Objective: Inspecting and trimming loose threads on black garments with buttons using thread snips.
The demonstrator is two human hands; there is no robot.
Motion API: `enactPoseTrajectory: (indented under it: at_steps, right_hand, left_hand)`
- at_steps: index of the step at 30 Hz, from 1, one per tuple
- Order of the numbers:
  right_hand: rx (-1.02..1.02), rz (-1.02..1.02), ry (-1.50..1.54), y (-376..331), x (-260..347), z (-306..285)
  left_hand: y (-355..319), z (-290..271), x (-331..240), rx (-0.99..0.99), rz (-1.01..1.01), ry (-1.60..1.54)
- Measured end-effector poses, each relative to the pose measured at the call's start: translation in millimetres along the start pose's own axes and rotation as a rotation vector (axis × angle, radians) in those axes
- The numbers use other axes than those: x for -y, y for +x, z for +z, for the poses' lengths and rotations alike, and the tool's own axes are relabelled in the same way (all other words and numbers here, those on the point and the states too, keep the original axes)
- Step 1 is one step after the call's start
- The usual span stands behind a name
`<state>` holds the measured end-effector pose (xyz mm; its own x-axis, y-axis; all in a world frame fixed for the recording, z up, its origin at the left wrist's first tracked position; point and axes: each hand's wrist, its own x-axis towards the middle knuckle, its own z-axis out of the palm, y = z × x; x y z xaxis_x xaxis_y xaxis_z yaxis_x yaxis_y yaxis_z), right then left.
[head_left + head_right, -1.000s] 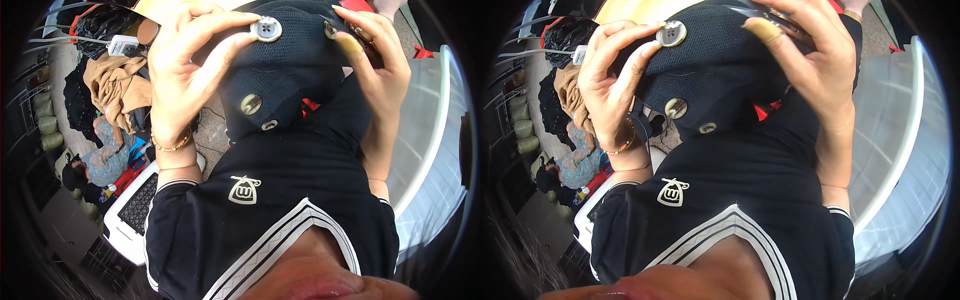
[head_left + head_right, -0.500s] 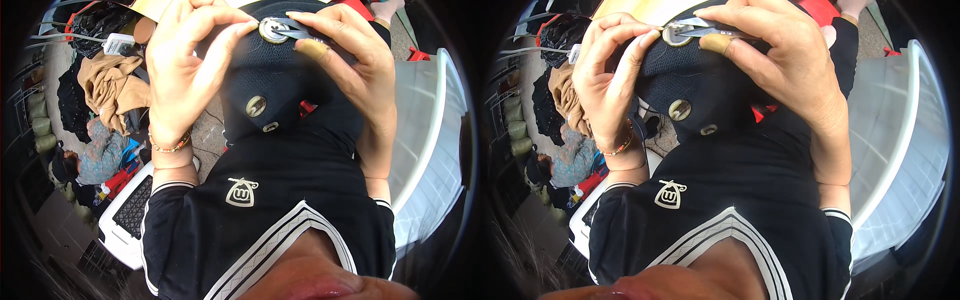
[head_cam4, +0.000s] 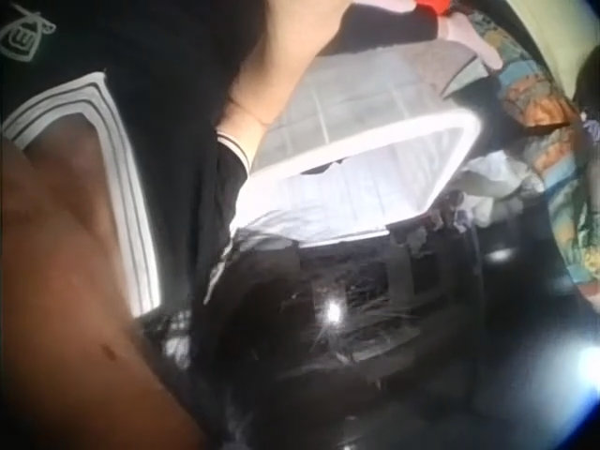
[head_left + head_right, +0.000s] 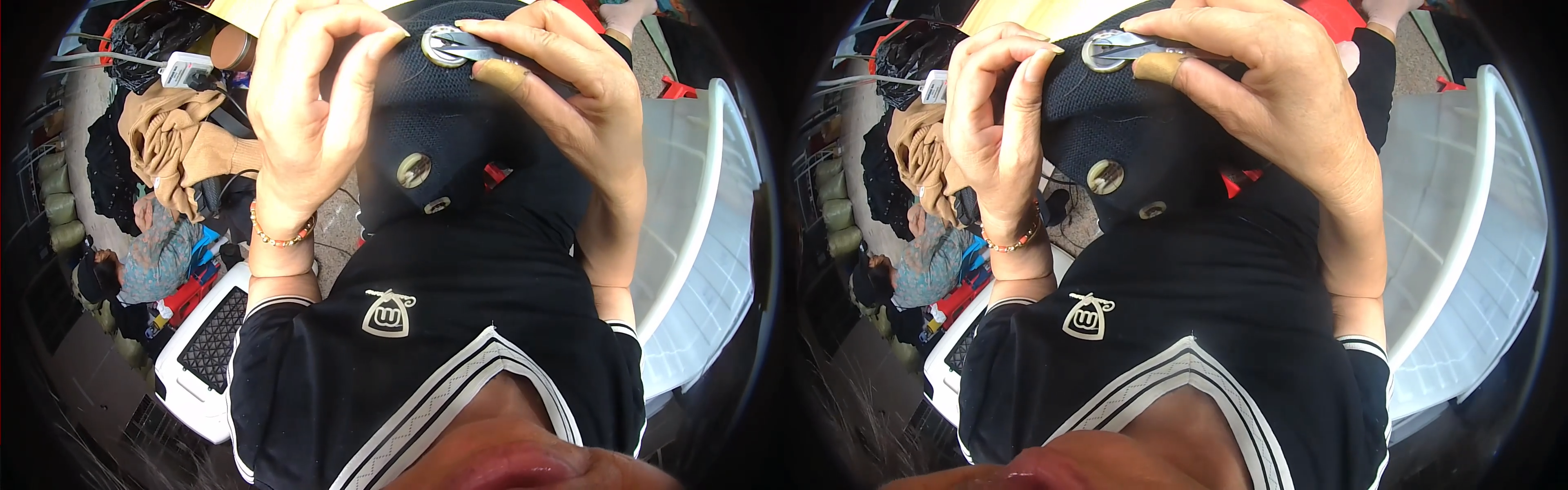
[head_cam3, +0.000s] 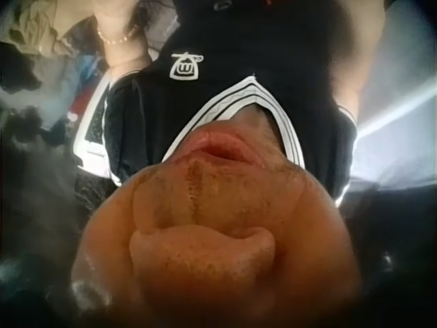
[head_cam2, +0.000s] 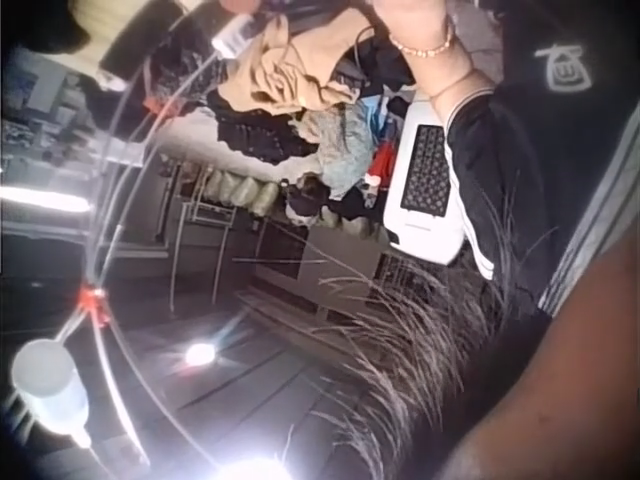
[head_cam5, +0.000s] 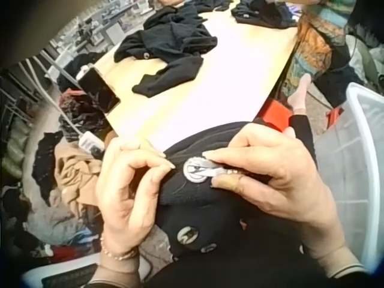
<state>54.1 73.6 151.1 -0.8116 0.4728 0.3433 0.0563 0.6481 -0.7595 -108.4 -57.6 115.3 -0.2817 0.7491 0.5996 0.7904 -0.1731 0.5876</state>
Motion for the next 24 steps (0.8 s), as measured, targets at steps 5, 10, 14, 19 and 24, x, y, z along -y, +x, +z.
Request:
enactPoseTrajectory:
  at_steps: [5,10,14,19,24]
  right_hand:
    - [0.014,0.058,-0.018,-4,-1,-2]
    - [-0.048,0.075,0.082,-9,-9,5]
    - [-0.033,-0.126,0.24,-13,-28,21]
    - [-0.107,-0.138,0.211,-20,-47,35]
    - [-0.154,-0.013,0.264,-20,-49,38]
  left_hand:
    - [-2,-5,-10,0.01,0.0,0.026]
    - [-1,-8,-23,0.052,-0.03,0.13]
    - [0,-6,-23,0.091,-0.086,0.109]
    - [-3,-4,-15,0.054,-0.156,-0.062]
    - [-1,2,-7,0.033,-0.144,-0.132]
